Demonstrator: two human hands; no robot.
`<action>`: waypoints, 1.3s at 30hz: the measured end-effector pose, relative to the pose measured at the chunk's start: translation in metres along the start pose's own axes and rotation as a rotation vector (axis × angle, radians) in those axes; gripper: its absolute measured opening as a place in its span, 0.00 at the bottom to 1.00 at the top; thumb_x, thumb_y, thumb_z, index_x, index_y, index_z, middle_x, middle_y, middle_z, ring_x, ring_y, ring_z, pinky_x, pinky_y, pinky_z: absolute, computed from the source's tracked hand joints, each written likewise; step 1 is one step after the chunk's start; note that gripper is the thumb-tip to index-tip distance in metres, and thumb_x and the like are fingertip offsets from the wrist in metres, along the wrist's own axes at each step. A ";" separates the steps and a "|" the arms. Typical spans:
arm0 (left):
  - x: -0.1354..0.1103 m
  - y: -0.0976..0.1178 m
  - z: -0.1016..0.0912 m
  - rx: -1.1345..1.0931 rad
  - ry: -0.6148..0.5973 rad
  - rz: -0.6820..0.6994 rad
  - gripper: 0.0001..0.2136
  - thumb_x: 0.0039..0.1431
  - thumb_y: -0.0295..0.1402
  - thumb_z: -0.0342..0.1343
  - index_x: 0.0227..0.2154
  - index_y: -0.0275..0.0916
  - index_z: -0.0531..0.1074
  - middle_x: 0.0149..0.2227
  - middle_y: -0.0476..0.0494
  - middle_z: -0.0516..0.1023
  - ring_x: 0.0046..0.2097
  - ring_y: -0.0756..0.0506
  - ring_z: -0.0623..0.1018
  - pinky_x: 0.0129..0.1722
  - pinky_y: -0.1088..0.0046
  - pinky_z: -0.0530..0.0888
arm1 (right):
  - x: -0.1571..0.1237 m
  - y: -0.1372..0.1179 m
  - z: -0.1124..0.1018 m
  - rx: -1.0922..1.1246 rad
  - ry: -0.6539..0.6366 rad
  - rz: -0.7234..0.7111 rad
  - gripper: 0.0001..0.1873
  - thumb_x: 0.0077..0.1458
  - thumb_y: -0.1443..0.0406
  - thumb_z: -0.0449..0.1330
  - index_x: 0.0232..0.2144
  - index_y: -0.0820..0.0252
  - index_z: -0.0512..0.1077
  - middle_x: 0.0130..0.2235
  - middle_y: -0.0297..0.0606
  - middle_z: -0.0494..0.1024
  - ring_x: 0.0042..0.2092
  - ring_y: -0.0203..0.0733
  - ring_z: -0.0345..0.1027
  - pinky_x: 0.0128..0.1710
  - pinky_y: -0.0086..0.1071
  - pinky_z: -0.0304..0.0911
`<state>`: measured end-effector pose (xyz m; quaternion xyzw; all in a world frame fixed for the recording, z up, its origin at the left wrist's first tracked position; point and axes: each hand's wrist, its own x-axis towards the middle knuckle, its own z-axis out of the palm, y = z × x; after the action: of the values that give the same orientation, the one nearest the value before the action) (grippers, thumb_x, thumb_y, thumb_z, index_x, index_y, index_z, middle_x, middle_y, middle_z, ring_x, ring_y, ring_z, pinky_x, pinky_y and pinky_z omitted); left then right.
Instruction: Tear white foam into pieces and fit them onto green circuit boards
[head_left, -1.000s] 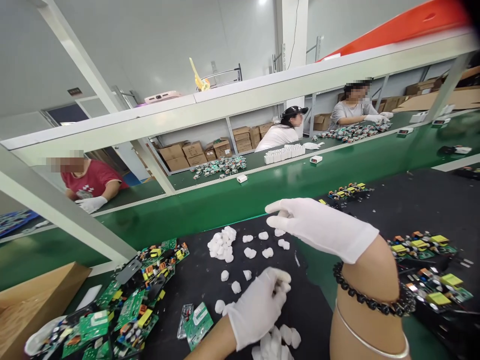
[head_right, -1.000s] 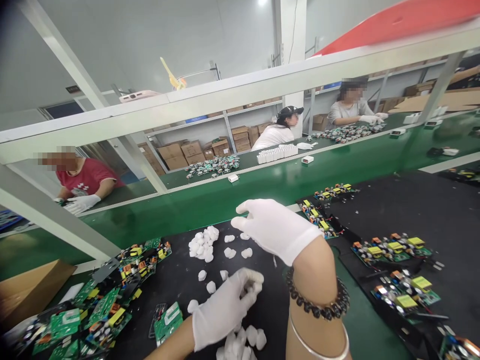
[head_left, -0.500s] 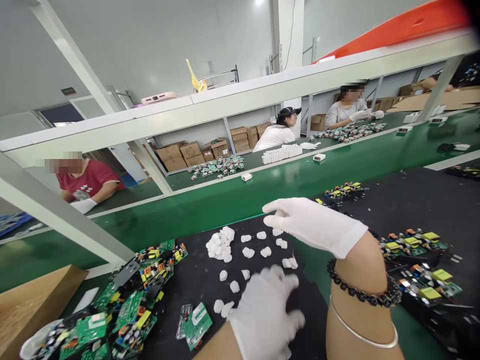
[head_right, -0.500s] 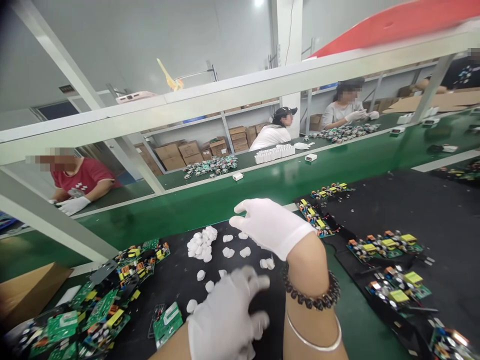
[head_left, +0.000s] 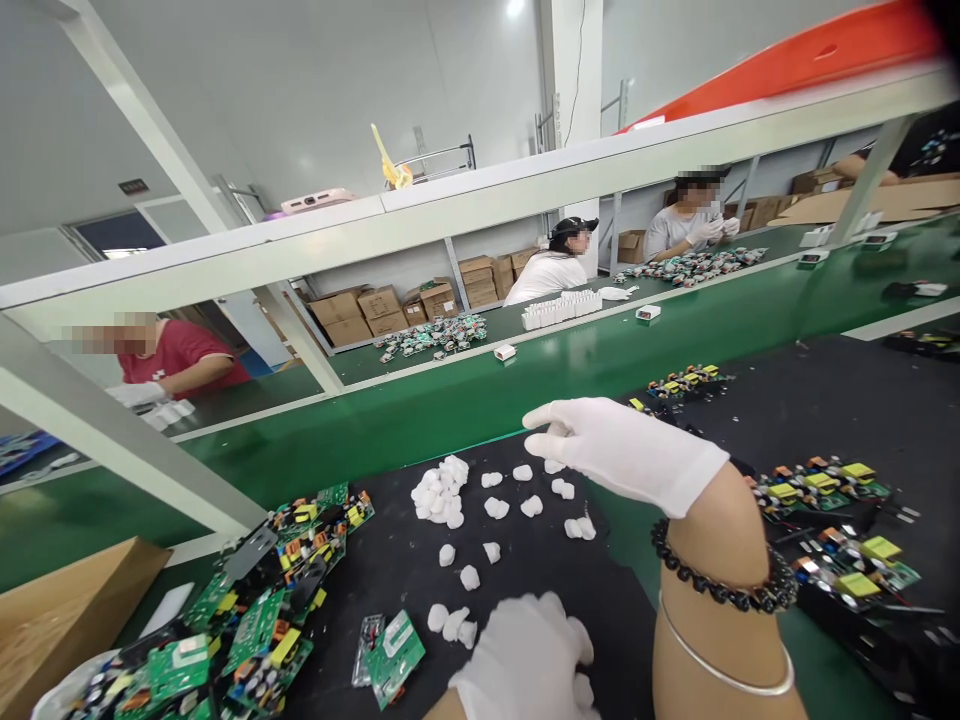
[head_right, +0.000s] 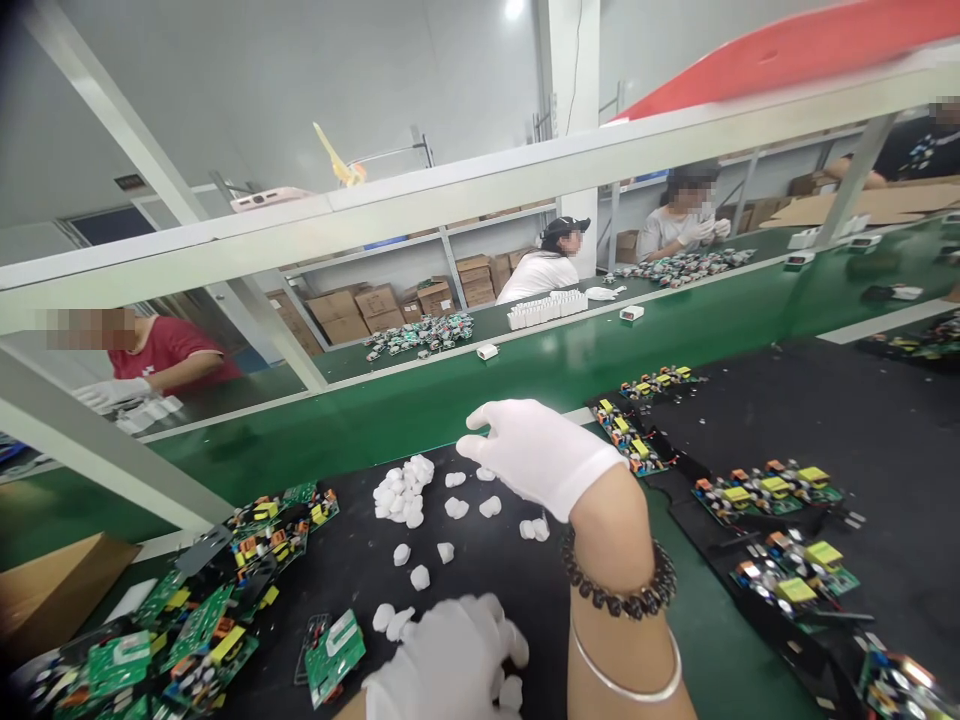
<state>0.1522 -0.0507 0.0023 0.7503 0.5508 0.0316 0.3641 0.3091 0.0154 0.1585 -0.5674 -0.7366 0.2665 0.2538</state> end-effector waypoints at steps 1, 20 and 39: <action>0.000 0.002 0.006 0.047 0.023 -0.052 0.12 0.50 0.32 0.51 0.39 0.43 0.71 0.32 0.38 0.71 0.36 0.39 0.73 0.33 0.62 0.65 | 0.000 0.001 0.000 0.003 -0.002 -0.002 0.20 0.53 0.57 0.52 0.45 0.59 0.72 0.32 0.36 0.77 0.33 0.38 0.68 0.33 0.28 0.59; 0.060 -0.010 -0.040 0.134 0.156 0.170 0.09 0.50 0.27 0.54 0.34 0.45 0.72 0.37 0.44 0.72 0.47 0.41 0.68 0.50 0.64 0.62 | 0.002 -0.009 0.000 -0.065 -0.010 0.067 0.19 0.53 0.59 0.53 0.46 0.58 0.72 0.32 0.35 0.77 0.33 0.39 0.68 0.33 0.28 0.58; 0.047 -0.030 -0.070 0.213 0.033 0.361 0.23 0.49 0.18 0.44 0.47 0.42 0.70 0.44 0.45 0.71 0.42 0.48 0.72 0.44 0.72 0.68 | 0.002 -0.012 0.003 -0.118 -0.026 0.054 0.19 0.54 0.58 0.52 0.46 0.58 0.72 0.31 0.35 0.78 0.33 0.39 0.69 0.33 0.29 0.60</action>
<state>0.1150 0.0288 0.0199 0.8706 0.4134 0.0501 0.2621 0.2987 0.0149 0.1646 -0.5976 -0.7386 0.2367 0.2032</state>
